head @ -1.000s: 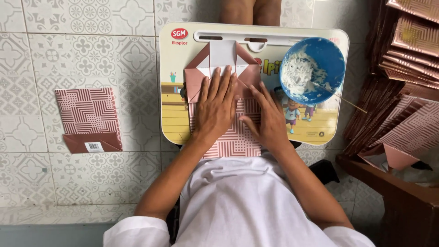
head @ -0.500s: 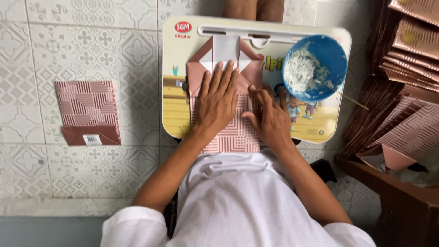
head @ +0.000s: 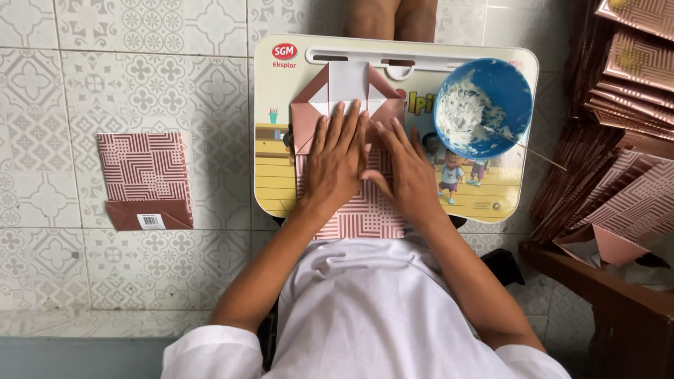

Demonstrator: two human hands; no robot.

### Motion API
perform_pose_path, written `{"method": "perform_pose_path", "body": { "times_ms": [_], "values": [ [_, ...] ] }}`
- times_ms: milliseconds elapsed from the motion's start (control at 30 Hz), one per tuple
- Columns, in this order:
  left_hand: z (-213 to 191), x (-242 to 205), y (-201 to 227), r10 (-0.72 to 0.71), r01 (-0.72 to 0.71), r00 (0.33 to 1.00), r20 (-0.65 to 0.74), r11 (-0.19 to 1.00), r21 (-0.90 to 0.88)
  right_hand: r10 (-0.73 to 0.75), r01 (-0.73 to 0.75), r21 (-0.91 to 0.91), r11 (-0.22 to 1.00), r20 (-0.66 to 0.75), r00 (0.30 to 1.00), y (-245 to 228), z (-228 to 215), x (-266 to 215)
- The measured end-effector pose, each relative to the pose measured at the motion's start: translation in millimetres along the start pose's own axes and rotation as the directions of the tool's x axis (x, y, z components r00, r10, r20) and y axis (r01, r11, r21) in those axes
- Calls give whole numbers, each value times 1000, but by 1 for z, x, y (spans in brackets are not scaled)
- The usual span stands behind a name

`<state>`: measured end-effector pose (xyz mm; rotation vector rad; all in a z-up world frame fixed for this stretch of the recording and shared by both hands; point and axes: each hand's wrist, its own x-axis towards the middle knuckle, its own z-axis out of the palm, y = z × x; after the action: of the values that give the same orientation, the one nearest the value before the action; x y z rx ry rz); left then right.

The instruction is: Applying adhesive to paper templates using a small stick and folding them to create paper bags

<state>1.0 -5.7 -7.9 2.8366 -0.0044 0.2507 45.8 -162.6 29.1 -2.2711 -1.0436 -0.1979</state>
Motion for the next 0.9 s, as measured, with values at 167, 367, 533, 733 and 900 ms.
{"method": "perform_pose_path", "body": {
  "times_ms": [167, 367, 533, 733, 900],
  "values": [
    [-3, 0, 1, -7, 7, 1000, 17, 1000, 18, 28, -24, -91, 996, 36, 999, 6, 7, -4],
    [-3, 1, 2, -17, 18, 999, -40, 1000, 25, 58, -57, -134, 989, 9, 998, 2, 3, -17],
    [-1, 1, 1, -26, 27, 998, -51, 1000, 10, 97, -96, -111, 989, -1, 995, -1, -2, -28],
    [0, 2, 1, -9, 11, 997, -80, 1000, 23, 85, -88, -65, 994, -56, 995, 1, 1, -31],
    [-1, 0, 2, -13, 14, 997, -75, 1000, 2, 20, -21, -13, 1000, -61, 998, 1, 2, -17]
  ]
}}
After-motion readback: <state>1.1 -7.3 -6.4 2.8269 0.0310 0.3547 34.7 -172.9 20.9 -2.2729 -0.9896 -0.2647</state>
